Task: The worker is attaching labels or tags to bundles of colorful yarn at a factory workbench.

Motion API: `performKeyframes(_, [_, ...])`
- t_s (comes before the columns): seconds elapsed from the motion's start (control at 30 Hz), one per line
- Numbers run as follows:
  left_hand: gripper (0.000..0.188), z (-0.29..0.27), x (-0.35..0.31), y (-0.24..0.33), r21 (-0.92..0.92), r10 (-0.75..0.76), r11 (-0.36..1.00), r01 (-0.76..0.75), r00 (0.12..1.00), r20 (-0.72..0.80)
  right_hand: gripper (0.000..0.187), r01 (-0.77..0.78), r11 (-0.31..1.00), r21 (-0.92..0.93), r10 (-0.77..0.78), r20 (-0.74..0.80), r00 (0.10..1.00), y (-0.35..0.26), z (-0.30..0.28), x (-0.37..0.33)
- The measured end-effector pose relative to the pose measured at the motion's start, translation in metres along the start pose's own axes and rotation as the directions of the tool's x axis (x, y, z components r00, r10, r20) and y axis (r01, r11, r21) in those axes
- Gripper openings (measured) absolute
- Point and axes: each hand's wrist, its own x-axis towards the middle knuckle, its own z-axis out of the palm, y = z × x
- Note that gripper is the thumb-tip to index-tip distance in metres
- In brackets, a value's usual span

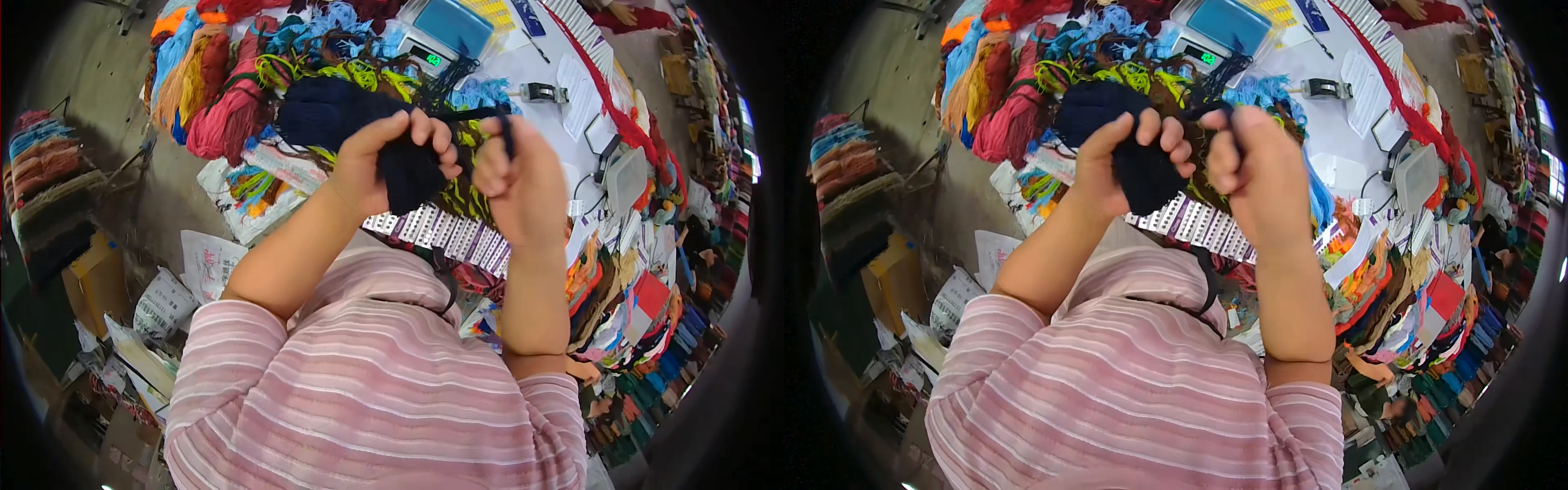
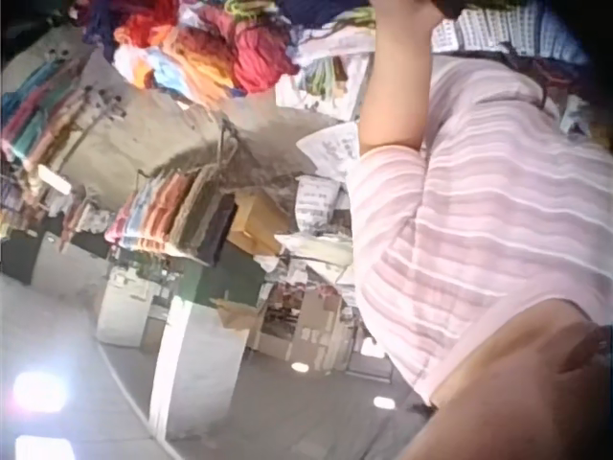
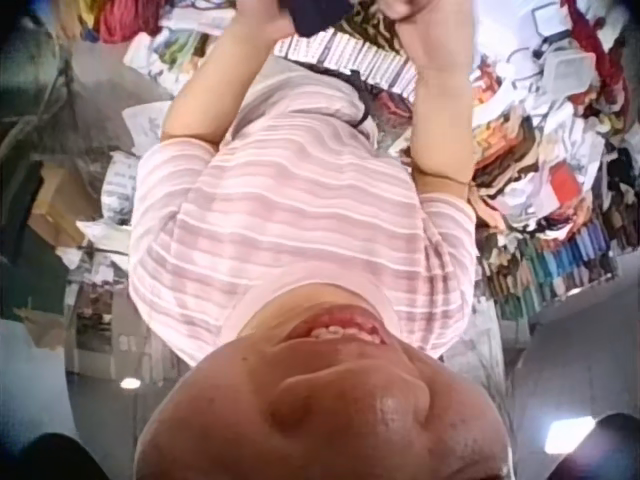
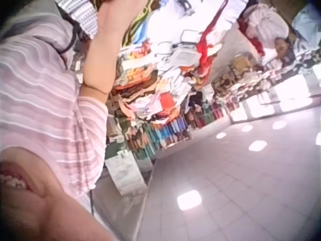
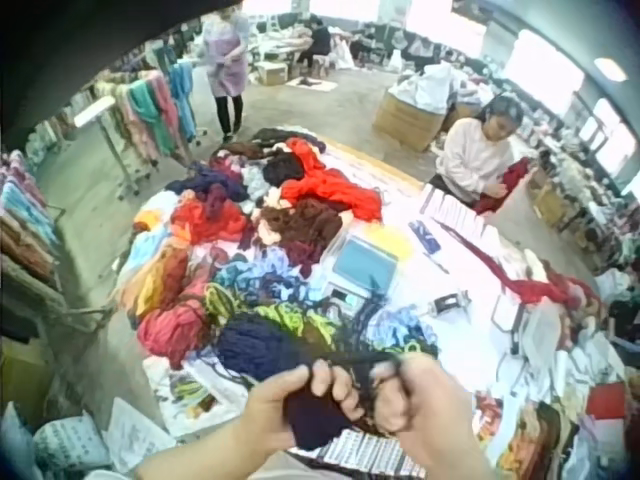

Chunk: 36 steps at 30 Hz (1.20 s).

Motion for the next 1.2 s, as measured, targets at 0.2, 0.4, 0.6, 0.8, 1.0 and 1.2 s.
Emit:
performKeyframes(0.2, [0.033, 0.038, -0.012, -0.004, 0.028, 0.068, 0.997, -0.076, 0.972, 0.225, 0.034, 0.32, 0.89, -0.324, -0.356, -0.055, 0.933, -0.024, 0.012, -0.023])
performKeyframes(0.4, [0.035, 0.05, -0.018, -0.009, 0.15, 0.187, 0.954, -0.261, 0.903, 0.387, 0.03, 0.302, 0.911, -0.28, -0.309, 0.021, 0.951, -0.012, 0.05, -0.037])
performKeyframes(0.6, [0.039, 0.062, -0.022, -0.004, 0.273, 0.197, 0.901, -0.337, 0.878, 0.436, 0.015, 0.259, 0.627, -0.735, -0.384, -0.002, 0.923, 0.025, 0.024, -0.05])
performKeyframes(0.8, [0.063, 0.061, -0.027, -0.009, 0.46, 0.116, 0.86, -0.22, 0.963, 0.244, 0.019, 0.582, -0.029, -0.813, -0.6, 0.48, 0.641, 0.029, 0.046, -0.062])
performKeyframes(1.0, [0.067, 0.067, -0.029, -0.008, 0.526, 0.117, 0.832, -0.175, 0.983, 0.143, 0.012, 0.496, 0.291, -0.818, -0.432, 0.35, 0.831, 0.028, 0.038, -0.055])
performKeyframes(1.2, [0.047, 0.07, -0.029, 0.005, 0.81, 0.094, 0.585, -0.036, 0.995, -0.023, 0.011, 0.29, 0.689, -0.664, -0.254, 0.153, 0.955, 0.024, 0.024, -0.05])
